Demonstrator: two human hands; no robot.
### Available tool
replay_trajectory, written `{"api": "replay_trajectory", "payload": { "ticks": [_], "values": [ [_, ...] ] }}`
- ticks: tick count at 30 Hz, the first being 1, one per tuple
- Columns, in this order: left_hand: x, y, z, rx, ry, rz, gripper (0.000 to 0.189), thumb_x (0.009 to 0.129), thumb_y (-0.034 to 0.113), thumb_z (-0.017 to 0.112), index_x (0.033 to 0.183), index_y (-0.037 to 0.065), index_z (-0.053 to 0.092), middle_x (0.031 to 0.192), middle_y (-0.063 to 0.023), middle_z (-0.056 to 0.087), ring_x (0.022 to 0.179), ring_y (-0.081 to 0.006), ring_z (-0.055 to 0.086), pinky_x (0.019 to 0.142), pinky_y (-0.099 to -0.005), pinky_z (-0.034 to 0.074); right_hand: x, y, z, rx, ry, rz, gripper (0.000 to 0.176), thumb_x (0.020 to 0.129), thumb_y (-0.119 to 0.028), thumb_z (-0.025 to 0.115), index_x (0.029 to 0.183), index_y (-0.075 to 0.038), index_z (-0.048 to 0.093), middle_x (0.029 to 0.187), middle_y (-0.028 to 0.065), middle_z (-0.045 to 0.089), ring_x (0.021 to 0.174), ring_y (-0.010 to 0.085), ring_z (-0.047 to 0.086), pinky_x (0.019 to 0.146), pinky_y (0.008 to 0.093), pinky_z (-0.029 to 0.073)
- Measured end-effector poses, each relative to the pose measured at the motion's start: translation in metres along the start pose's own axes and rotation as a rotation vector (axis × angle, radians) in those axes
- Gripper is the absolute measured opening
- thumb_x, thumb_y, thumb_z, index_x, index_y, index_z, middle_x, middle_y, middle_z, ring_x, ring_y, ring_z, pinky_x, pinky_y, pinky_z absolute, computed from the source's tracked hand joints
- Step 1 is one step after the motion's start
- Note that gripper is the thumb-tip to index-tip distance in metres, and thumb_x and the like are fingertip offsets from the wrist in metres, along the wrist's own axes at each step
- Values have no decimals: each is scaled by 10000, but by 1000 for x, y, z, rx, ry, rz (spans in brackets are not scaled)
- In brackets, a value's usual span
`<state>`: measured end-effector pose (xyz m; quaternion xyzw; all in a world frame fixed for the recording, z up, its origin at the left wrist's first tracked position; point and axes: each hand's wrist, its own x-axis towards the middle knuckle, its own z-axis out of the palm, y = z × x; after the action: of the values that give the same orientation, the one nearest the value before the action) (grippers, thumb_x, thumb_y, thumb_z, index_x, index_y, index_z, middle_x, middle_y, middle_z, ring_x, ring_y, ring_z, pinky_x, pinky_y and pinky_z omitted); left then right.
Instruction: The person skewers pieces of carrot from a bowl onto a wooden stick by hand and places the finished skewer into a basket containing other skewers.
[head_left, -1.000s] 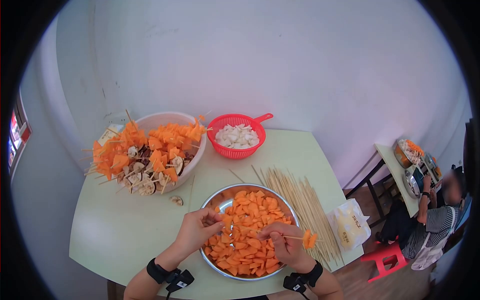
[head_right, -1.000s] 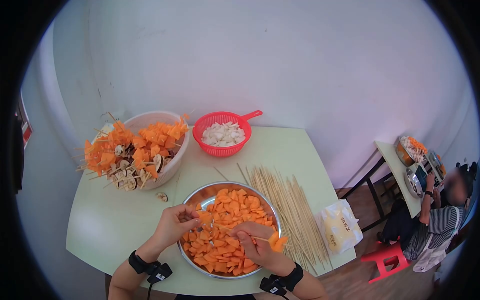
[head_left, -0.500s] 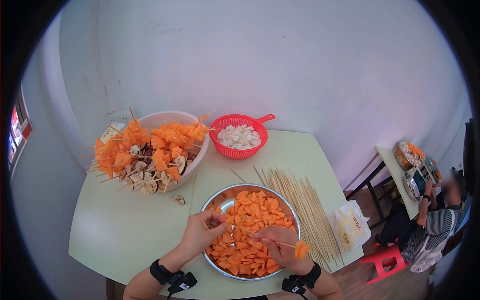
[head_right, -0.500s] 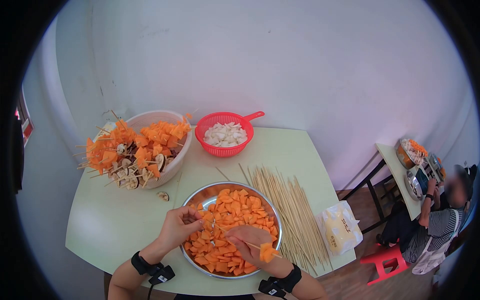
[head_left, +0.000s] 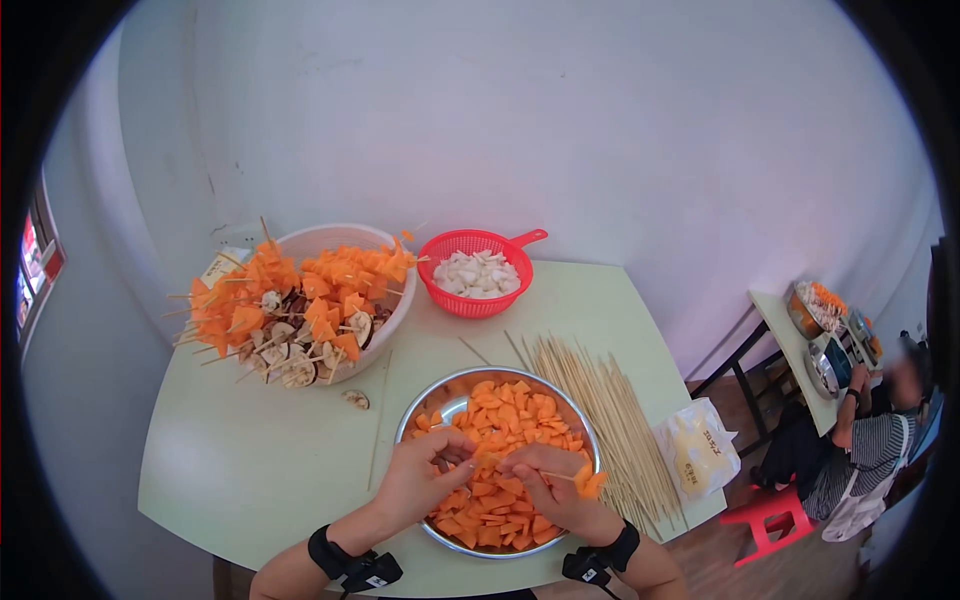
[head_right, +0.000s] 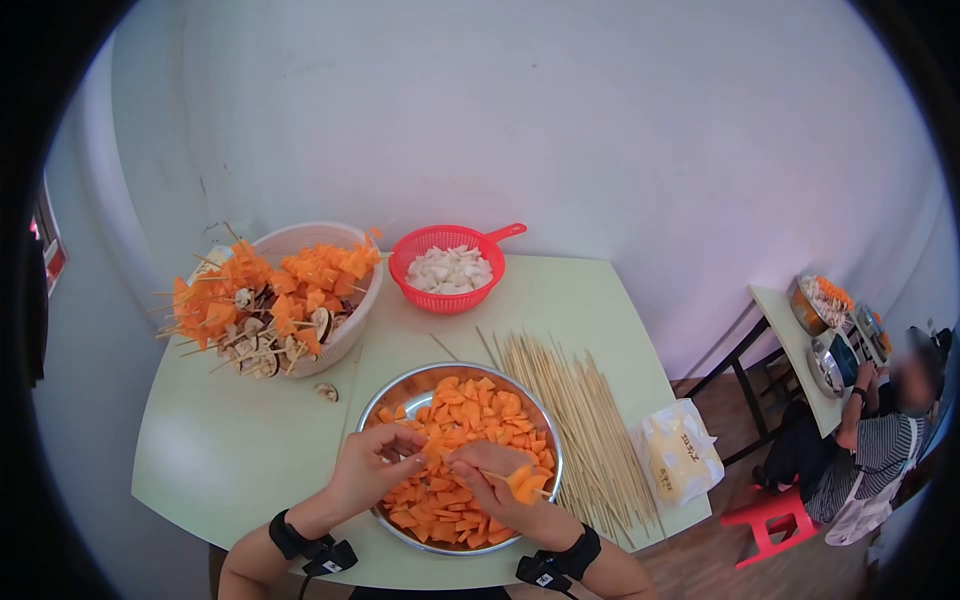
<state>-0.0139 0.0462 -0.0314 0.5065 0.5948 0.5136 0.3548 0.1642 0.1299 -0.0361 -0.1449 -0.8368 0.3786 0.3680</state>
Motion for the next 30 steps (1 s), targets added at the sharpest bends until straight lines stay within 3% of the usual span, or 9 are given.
{"api": "replay_trajectory", "payload": {
  "ticks": [5,10,13,16,22,25,29,30],
  "values": [
    [4,-8,-7,68,20,-9,144,782,51,629,908,-16,611,777,-60,636,681,-96,600,601,-209,470,-2,2,0,-5,-23,2,171,895,-64,468,891,54,592,776,128,625,722,192,626,650,266,507],
    [11,-5,-22,145,148,69,150,781,59,622,914,-6,607,781,-66,641,685,-108,604,609,-232,481,-5,3,-5,149,196,83,221,921,-104,435,882,54,584,769,102,623,699,150,621,643,248,521],
    [10,-7,-27,206,13,-43,144,786,72,614,905,-6,594,773,-66,639,689,-116,605,613,-251,488,-3,2,-6,143,210,102,217,920,-104,437,881,52,583,763,102,621,696,140,618,638,239,517],
    [9,-12,-28,227,-152,-94,112,802,64,610,889,-2,584,733,-26,623,605,-66,565,542,-198,447,-5,7,-6,100,155,120,216,918,-102,442,876,56,583,765,105,622,690,143,617,628,239,515],
    [14,-8,-38,323,39,-67,101,795,74,598,857,0,569,652,-50,614,573,-87,572,542,-227,455,-3,6,-8,33,88,114,214,913,-87,452,861,66,592,745,102,624,674,134,609,620,228,504],
    [22,-20,-50,500,304,32,98,768,84,585,854,37,575,640,-82,622,575,-205,622,553,-302,480,-3,6,-6,92,107,145,218,915,-87,452,869,70,595,738,97,626,670,128,606,623,225,503],
    [30,-48,-76,557,333,-54,111,760,96,595,859,48,581,667,-103,626,590,-254,615,559,-341,479,-3,5,-5,109,107,158,221,918,-92,450,882,72,594,739,97,626,673,127,607,621,224,502],
    [31,-56,-81,700,278,-67,122,754,95,600,866,50,587,679,-107,626,610,-267,613,568,-354,477,-3,6,-5,118,106,165,205,906,-83,465,883,74,594,744,104,622,680,136,619,614,223,502]
  ]
}}
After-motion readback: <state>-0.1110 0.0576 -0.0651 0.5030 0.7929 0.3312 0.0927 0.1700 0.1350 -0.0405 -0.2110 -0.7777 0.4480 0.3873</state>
